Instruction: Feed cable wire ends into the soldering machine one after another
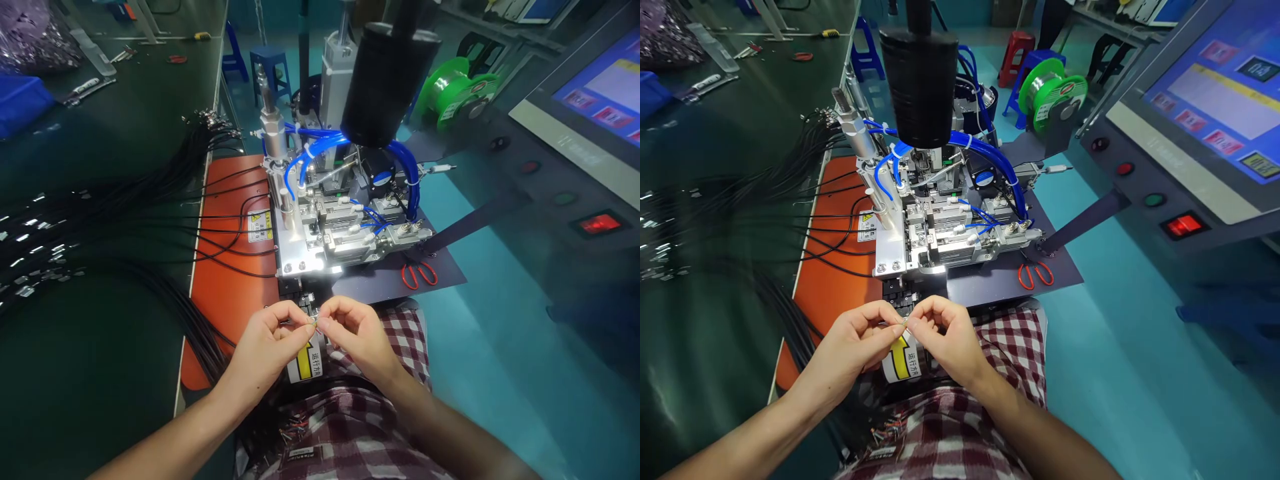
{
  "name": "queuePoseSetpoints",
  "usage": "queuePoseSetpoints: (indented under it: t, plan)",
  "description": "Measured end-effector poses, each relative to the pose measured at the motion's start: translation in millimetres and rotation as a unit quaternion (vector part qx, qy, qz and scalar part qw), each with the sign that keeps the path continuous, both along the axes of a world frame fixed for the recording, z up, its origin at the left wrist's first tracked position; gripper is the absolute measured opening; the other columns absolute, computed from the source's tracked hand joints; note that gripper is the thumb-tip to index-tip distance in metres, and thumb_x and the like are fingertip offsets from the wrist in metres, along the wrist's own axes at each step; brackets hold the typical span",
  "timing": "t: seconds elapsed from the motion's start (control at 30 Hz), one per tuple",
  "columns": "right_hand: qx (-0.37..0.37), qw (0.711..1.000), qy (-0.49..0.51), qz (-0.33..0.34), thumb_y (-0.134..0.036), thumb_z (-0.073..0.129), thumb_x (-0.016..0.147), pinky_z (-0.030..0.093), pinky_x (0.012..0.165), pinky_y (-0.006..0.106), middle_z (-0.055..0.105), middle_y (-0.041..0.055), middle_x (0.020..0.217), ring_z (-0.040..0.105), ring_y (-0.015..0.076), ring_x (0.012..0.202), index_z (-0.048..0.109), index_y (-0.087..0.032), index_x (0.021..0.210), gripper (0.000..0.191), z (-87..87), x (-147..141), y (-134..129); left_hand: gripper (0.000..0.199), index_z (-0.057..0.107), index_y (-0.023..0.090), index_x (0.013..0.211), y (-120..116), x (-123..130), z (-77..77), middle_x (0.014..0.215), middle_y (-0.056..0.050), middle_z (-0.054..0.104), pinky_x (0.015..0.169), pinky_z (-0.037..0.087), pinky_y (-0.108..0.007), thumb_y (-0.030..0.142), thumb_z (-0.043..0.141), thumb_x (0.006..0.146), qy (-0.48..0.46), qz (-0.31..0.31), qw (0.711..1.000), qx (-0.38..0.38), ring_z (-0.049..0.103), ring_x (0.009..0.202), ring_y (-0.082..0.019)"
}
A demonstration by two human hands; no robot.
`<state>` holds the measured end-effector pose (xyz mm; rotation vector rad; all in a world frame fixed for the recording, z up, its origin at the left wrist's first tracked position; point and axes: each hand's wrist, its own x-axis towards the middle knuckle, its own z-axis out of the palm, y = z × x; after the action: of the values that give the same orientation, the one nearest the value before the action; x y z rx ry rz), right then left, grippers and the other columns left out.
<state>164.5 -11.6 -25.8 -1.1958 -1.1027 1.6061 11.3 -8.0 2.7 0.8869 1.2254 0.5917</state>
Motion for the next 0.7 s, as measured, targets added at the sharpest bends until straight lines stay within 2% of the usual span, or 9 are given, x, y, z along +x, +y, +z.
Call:
queuePoseSetpoints:
  t: [0.33, 0.7]
  plan:
    - [0.004, 1.0, 0.002, -0.02, -0.025, 0.065, 0.074, 0.033, 0.046, 0.022, 0.047, -0.004, 0.059, 0.04, 0.0087, 0.05, 0.058, -0.017, 0.071, 0.01, -1.6, -3.9, -1.3, 0.02, 0.051, 0.016, 0.072, -0.6, -2.9, -4.4, 0.045, 0.011, 0.027, 0.041, 0.012, -0.02, 0.033, 0.061, 0.079, 0.004, -0.006, 1.0, -0.001, 0.02, 0.043, -0.004]
    - [-0.004, 1.0, 0.021, -0.019, -0.025, 0.064, 0.074, 0.032, 0.046, 0.022, 0.046, -0.005, 0.056, 0.04, 0.0085, 0.048, 0.057, -0.017, 0.07, 0.012, -2.4, -4.6, -1.0, 0.022, 0.05, 0.016, 0.071, -0.4, -1.4, -0.4, 0.045, 0.011, 0.027, 0.042, 0.012, -0.02, 0.033, 0.062, 0.078, -0.015, -0.007, 1.0, -0.011, 0.019, 0.043, -0.005]
